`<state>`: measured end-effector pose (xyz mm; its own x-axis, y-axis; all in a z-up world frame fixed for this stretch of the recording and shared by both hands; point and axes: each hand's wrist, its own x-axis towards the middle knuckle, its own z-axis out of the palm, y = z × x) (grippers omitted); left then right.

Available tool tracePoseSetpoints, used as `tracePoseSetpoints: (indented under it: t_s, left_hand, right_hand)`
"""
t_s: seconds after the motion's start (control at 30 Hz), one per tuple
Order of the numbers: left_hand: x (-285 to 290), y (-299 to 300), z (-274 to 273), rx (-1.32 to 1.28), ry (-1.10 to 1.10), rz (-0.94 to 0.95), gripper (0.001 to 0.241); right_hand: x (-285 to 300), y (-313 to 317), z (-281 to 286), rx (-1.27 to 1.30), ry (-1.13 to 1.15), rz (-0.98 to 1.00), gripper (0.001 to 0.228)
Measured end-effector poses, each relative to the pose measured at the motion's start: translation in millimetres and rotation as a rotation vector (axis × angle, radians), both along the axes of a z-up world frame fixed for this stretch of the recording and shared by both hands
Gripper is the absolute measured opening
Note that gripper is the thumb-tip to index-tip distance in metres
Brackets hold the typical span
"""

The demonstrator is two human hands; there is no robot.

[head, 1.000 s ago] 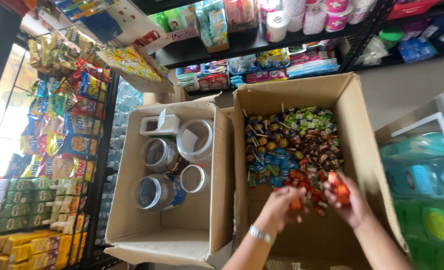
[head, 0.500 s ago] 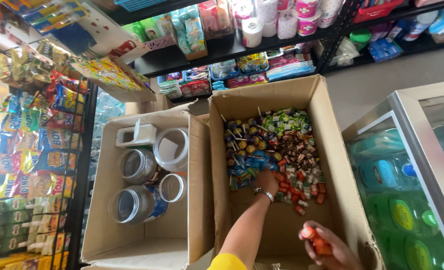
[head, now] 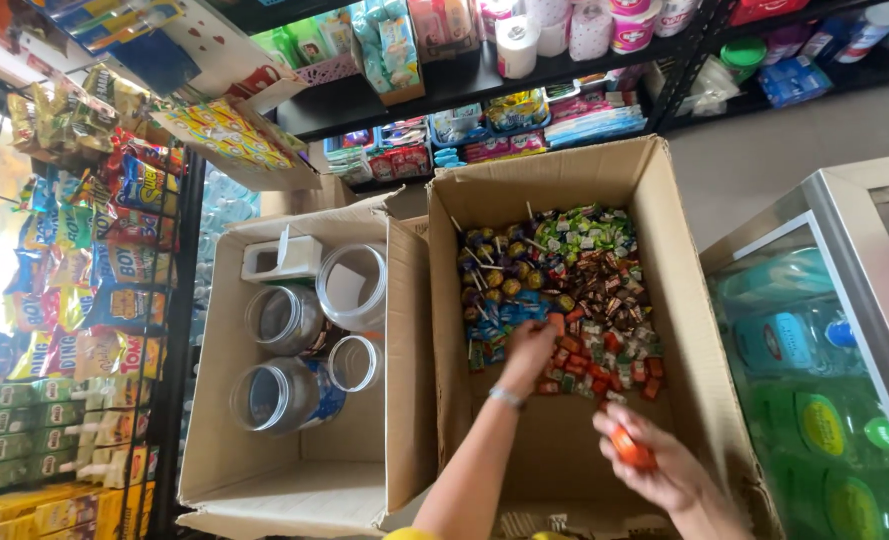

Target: The recorder is sorting candies and other items into jars and boxes within a grocery store environment.

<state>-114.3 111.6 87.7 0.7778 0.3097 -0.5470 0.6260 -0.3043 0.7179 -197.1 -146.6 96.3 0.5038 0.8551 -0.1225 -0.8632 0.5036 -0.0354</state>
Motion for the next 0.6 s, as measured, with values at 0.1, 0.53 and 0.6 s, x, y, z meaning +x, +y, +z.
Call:
tracePoseSetpoints:
  t_s: [0.1, 0.53, 0.6]
  left_hand:
    - [-34.0, 19.1, 86.0, -0.623, -0.208, 0.22, 0.023]
    - [-171.2, 27.5, 169.4, -1.131, -0.292, 0.209, 0.02]
    - [-175.0, 23.7, 167.6, -1.144, -0.267, 0.21, 0.021]
  right_hand:
    - [39.5, 28.7, 35.3, -0.08, 0.066, -0.048, 0.022]
    - [173.1, 79.1, -17.7, -0.741, -0.198, 0.02, 0.017]
    - [172.8, 99.2, 15.8, -1.13, -0.308, 0.112, 0.025]
